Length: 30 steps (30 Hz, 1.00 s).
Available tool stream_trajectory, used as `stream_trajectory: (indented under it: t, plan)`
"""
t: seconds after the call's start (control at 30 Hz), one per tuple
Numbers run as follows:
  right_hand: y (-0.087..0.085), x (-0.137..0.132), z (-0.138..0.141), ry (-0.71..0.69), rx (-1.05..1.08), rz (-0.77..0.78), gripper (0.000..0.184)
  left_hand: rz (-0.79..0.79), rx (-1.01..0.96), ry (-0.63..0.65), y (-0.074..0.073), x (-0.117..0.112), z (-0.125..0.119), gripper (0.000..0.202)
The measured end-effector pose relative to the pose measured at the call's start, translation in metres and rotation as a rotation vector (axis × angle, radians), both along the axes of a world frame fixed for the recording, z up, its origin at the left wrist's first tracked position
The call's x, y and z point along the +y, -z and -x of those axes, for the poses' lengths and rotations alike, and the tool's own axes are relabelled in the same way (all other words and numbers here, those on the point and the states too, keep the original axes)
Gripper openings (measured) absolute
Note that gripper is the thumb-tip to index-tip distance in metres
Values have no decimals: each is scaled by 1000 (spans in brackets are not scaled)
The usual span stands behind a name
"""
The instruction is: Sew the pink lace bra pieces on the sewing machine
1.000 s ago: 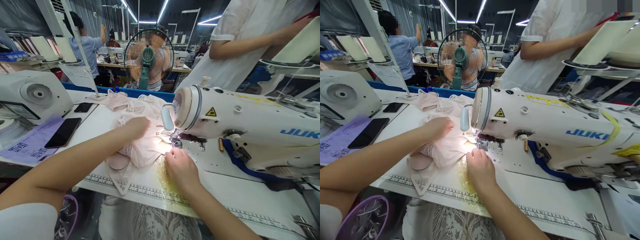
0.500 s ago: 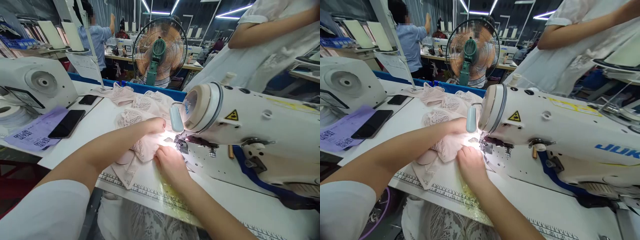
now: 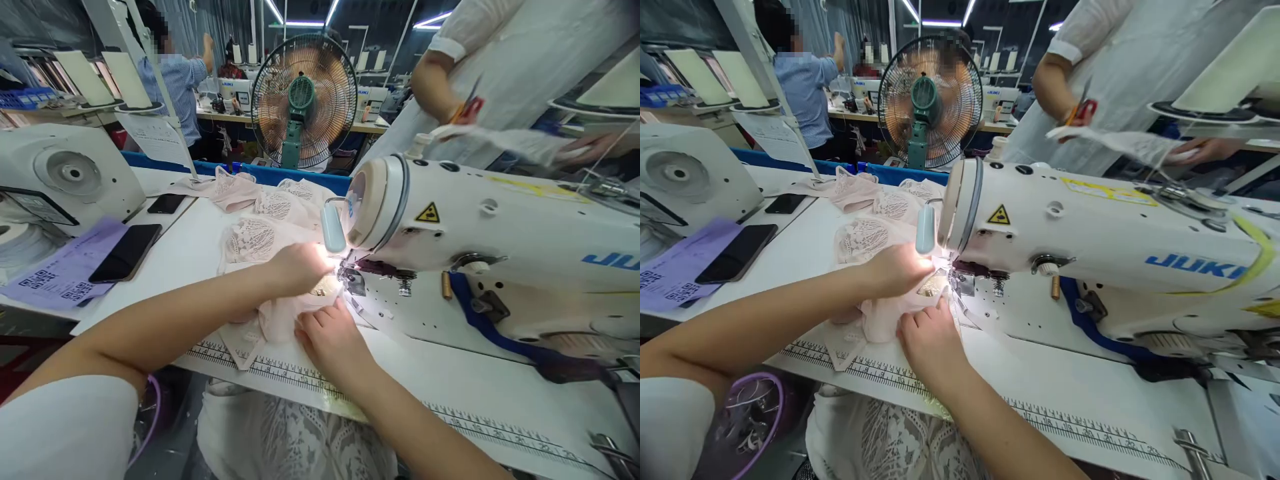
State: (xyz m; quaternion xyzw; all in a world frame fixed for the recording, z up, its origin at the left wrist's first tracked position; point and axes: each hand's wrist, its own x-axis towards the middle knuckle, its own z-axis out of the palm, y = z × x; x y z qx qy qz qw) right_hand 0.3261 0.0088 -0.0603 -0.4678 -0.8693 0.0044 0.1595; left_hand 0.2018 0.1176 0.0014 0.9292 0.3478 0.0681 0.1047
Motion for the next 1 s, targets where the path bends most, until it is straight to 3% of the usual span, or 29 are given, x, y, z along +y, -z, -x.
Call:
stream_trajectory:
  t: [0.07, 0.13, 0.23, 0.33, 0.47, 0.6, 0.7, 0.87, 1.0]
  plan:
    - [-1, 5, 0, -25, 15, 14, 9, 44, 39, 242, 1, -19, 6, 21]
    - [-2, 3, -2, -11, 31, 20, 10, 72, 16, 367, 7, -31, 15, 30]
    - [-3, -7, -10, 15, 48, 13, 8, -28, 57, 327, 19, -41, 33, 37]
    - [-1, -18, -25, -14, 34, 15, 3, -214, 171, 308, 30, -50, 43, 32]
    - [9, -29, -43, 15, -39, -1, 4, -353, 166, 320, 37, -54, 37, 21]
    - [20, -31, -52, 21, -124, -143, 29, -355, 64, 426, 39, -44, 18, 23]
    - [22, -30, -56, 10, -181, -236, 42, -324, 90, 417, 44, -32, 7, 24]
    - [21, -30, -60, -8, -210, -305, 44, -329, 134, 351, 50, -19, -1, 29]
    - [21, -30, -61, 0, -209, -340, 46, -274, 197, 292, 45, -13, -4, 33]
